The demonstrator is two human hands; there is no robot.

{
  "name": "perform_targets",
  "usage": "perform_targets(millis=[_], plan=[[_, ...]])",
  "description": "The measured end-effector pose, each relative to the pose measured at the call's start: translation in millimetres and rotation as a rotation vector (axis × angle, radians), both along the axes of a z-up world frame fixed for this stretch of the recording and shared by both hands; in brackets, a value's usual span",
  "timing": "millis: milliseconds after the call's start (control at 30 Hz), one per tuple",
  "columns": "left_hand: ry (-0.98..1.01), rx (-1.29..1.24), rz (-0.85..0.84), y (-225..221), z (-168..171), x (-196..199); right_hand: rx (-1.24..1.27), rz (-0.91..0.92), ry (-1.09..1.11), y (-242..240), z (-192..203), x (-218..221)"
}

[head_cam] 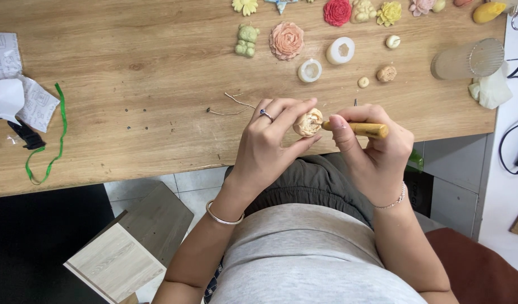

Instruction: Hand-shaping and detailing wax flower petals and assembling them with a wick and tools.

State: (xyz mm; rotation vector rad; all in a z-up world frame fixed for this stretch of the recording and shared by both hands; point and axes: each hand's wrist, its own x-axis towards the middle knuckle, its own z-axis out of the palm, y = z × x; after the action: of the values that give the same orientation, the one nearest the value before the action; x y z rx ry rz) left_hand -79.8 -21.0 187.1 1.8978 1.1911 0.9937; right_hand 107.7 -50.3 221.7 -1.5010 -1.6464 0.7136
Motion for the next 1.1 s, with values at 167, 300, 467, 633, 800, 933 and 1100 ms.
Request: perform_targets(millis=[167, 300, 467, 633, 800, 933, 1100], plan=[[0.007, -0.006, 0.014, -1, -2, 0, 0.008, 0.012, -0.015, 2, 4, -2], [-0.001, -0.004, 0.018, 0, -2, 0, 0.021, 0.038, -0.052, 6, 2, -6], [-0.03, -0.015, 0.012, -2, -3, 0, 0.021, 0.085, -0.048, 9, -3, -10], [-0.056, -0.03, 0.016, -4, -8, 4, 0.02, 0.083, -0.056, 4, 0, -5], [-0.059, -0.06, -0.003, -4, -11, 5, 0.014, 0.036, -0.065, 1, -1, 1], [-0.081, -0.051, -0.009, -7, -13, 7, -0.003, 0.054, -0.076, 3, -7, -3], [-0.089, -0.06, -0.003, -9, -19, 7, -0.044, 0.072, -0.088, 4, -9, -5]])
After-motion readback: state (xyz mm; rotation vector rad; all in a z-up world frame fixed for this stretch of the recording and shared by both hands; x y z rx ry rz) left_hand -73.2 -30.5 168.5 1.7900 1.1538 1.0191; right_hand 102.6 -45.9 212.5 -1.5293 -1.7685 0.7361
